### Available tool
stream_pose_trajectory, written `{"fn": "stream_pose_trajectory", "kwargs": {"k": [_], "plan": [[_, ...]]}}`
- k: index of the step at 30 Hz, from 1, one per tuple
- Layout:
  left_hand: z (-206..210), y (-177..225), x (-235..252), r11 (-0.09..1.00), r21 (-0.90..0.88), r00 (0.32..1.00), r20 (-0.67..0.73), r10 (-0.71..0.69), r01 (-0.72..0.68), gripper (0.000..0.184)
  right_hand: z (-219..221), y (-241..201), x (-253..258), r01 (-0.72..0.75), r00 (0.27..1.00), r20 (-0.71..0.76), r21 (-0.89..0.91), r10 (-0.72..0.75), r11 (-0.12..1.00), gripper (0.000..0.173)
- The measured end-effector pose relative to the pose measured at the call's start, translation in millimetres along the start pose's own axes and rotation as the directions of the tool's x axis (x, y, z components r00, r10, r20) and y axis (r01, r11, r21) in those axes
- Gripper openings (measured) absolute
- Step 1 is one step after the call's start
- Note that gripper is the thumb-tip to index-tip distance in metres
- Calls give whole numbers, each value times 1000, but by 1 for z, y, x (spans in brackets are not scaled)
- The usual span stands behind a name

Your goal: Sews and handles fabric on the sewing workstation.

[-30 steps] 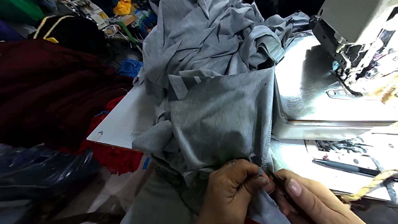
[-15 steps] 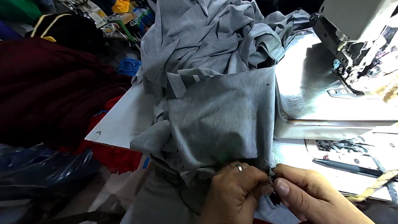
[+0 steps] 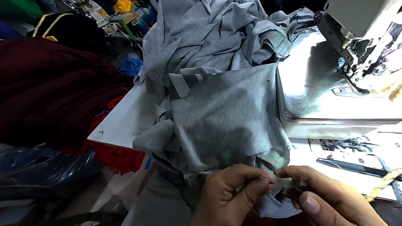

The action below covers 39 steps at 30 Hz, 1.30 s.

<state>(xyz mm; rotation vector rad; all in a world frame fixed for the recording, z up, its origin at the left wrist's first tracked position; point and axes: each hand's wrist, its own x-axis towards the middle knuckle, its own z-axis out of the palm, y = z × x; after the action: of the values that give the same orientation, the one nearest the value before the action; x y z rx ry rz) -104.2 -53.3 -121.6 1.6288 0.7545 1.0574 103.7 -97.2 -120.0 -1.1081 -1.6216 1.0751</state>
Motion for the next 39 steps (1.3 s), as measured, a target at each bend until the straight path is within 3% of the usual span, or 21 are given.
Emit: {"fn": "stream_pose_trajectory", "kwargs": {"k": [12, 21, 39], "plan": [[-1, -6, 2, 999, -38, 999, 44, 1, 1, 22, -11, -11, -6, 31, 993, 113, -431, 20, 902, 45], [3, -10, 5, 993, 95, 997, 39, 72, -75, 24, -8, -10, -3, 53, 988, 152, -471, 22, 880, 44], [-6, -9, 11, 997, 39, 976, 209, 54, -63, 26, -5, -7, 3, 169, 976, 199, -439, -88, 882, 42]]}}
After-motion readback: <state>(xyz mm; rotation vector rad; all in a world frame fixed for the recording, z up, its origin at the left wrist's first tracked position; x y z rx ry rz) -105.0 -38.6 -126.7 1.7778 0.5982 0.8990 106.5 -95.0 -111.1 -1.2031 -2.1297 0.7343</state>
